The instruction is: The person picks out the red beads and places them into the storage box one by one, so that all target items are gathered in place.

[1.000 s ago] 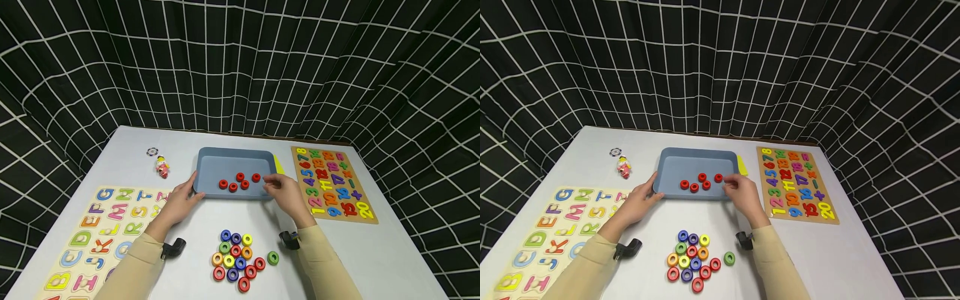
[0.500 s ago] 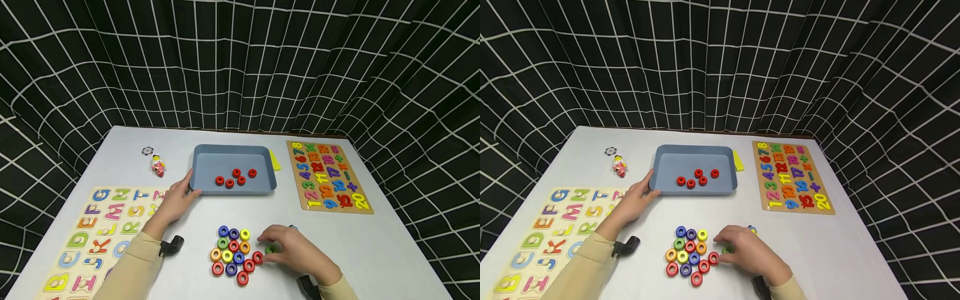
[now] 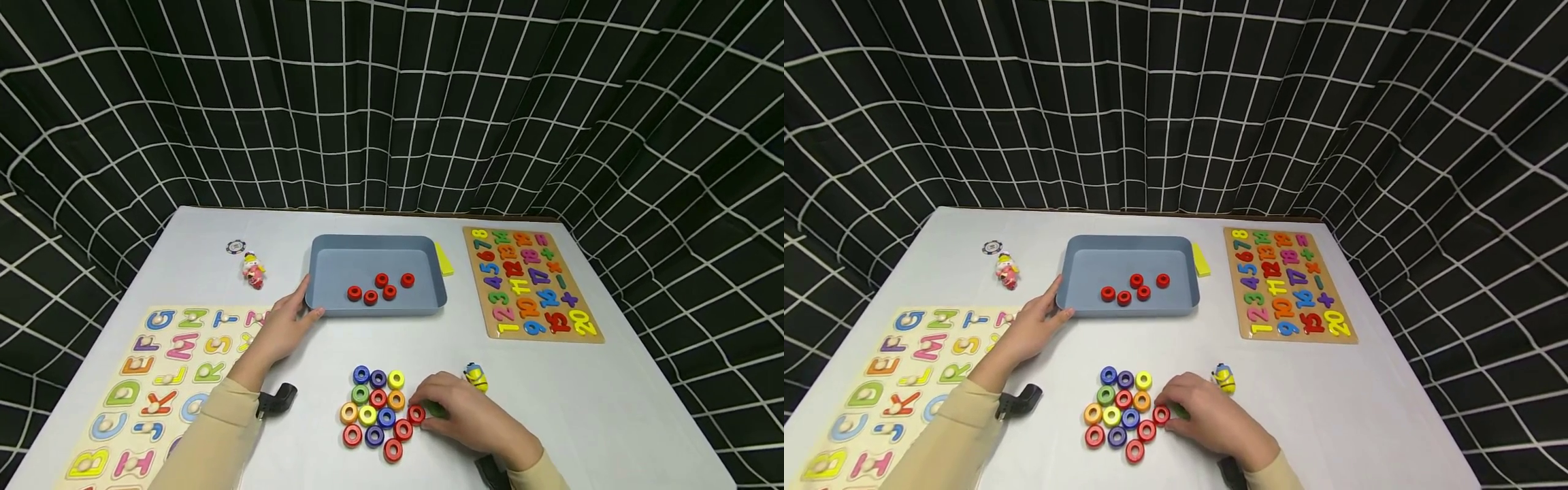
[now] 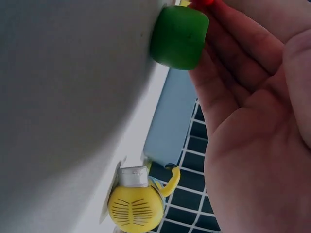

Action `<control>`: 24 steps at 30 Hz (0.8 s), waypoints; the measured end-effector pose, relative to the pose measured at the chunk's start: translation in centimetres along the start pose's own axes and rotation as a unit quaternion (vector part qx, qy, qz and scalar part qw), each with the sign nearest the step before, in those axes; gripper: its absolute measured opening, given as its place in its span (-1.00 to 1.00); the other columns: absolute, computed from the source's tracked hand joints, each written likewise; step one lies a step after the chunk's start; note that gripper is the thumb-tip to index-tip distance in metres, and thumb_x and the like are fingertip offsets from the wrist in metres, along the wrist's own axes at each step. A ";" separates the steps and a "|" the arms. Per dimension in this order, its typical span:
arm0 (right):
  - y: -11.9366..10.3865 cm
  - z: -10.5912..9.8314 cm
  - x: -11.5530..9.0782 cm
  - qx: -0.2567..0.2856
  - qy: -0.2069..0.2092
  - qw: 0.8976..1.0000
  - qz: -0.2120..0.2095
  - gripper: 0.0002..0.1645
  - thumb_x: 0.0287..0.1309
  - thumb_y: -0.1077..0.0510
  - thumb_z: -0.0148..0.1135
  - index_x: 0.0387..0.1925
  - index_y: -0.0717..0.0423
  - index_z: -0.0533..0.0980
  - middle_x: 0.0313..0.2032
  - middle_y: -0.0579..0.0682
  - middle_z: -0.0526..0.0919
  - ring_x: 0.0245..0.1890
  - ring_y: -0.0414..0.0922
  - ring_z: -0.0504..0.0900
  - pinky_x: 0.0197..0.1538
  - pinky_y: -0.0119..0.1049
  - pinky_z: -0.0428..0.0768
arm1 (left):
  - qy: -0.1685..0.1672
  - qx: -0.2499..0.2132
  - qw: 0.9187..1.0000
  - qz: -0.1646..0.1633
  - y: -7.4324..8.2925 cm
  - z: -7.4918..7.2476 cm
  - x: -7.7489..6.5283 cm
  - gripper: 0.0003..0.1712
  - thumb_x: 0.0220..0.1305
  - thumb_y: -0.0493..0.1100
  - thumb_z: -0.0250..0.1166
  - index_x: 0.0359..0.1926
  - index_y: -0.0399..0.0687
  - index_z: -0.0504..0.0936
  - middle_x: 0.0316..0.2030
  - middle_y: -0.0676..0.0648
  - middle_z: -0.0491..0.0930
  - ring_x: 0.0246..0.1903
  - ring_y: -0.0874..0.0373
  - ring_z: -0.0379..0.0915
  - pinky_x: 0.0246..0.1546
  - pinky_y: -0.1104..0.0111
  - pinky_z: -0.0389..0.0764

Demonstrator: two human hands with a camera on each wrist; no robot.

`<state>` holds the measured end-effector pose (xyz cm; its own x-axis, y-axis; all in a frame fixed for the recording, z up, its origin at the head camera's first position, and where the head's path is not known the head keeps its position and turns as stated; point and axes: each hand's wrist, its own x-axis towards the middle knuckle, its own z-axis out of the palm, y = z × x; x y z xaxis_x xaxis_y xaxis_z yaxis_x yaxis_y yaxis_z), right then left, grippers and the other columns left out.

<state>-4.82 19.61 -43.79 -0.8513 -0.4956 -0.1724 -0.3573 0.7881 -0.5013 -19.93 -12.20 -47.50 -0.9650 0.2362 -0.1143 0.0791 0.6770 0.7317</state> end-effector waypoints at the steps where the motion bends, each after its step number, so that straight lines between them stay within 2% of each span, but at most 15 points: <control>1: 0.0 -0.1 0.1 -0.001 -0.001 1.000 0.003 -0.72 0.08 0.01 0.39 -0.12 -0.26 0.61 -0.15 -0.41 0.60 -0.04 -0.35 0.52 0.10 -0.25 0.57 | 0.000 0.000 1.000 0.001 0.0 0.0 0.0 -0.09 0.34 0.28 0.07 0.52 0.36 -0.22 0.38 -0.32 0.25 0.45 -0.26 -0.06 0.34 -0.25 0.09; 4: -0.1 -0.5 0.3 0.007 0.002 1.000 0.016 -0.73 0.09 0.04 0.39 -0.13 -0.23 0.61 -0.17 -0.39 0.61 -0.08 -0.37 0.53 0.05 -0.28 0.59 | 0.000 -0.007 1.000 0.001 0.0 0.0 0.1 -0.10 0.35 0.26 0.09 0.52 0.37 -0.21 0.40 -0.28 0.23 0.45 -0.24 -0.06 0.34 -0.25 0.09; 7: -0.1 -1.4 0.8 0.026 0.036 0.999 0.025 -0.71 0.08 0.11 0.39 -0.12 -0.18 0.59 -0.18 -0.35 0.62 -0.13 -0.36 0.56 -0.01 -0.30 0.62 | 0.003 -0.008 1.000 0.004 0.0 -0.1 0.1 -0.10 0.35 0.25 0.10 0.53 0.34 -0.19 0.41 -0.26 0.21 0.45 -0.25 -0.05 0.33 -0.26 0.10; 11: 0.1 -3.3 2.6 0.039 0.133 0.990 0.029 -0.64 0.02 0.22 0.43 -0.12 -0.11 0.59 -0.18 -0.26 0.66 -0.20 -0.31 0.63 -0.07 -0.28 0.66 | 0.004 -0.008 1.000 0.003 0.0 -0.3 0.1 -0.09 0.33 0.27 0.10 0.53 0.34 -0.19 0.42 -0.25 0.20 0.45 -0.25 -0.04 0.33 -0.25 0.11; 15: 0.7 -5.2 5.8 0.041 0.211 0.975 0.054 -0.65 0.01 0.23 0.44 -0.11 -0.03 0.61 -0.20 -0.16 0.69 -0.23 -0.23 0.65 -0.07 -0.21 0.67 | 0.006 -0.009 1.000 0.004 -0.2 -0.5 0.1 -0.07 0.32 0.30 0.10 0.53 0.35 -0.19 0.41 -0.28 0.21 0.44 -0.25 -0.04 0.34 -0.24 0.11; 20: 1.7 -6.7 9.7 0.075 0.235 0.963 0.106 -0.67 0.11 0.19 0.37 -0.06 0.10 0.60 -0.23 -0.01 0.70 -0.28 -0.16 0.65 -0.16 -0.24 0.67 | 0.013 -0.014 1.000 0.006 -0.4 -0.3 0.2 -0.08 0.31 0.29 0.11 0.52 0.35 -0.18 0.38 -0.32 0.24 0.43 -0.24 -0.01 0.34 -0.22 0.12; 24: 2.2 -6.8 11.2 0.083 0.229 0.960 0.142 -0.64 0.13 0.17 0.36 -0.02 0.13 0.59 -0.24 0.04 0.71 -0.27 -0.11 0.66 -0.19 -0.22 0.65 | 0.014 -0.017 1.000 0.004 -0.2 -0.1 0.0 -0.08 0.31 0.27 0.13 0.53 0.33 -0.15 0.36 -0.33 0.27 0.43 -0.25 0.01 0.33 -0.23 0.14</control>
<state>-17.79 18.27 -41.07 -0.9984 -0.0275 0.0489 -0.0520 0.7795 -0.6242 -20.01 -12.39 -47.60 -0.9711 0.2211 -0.0899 0.0783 0.6511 0.7549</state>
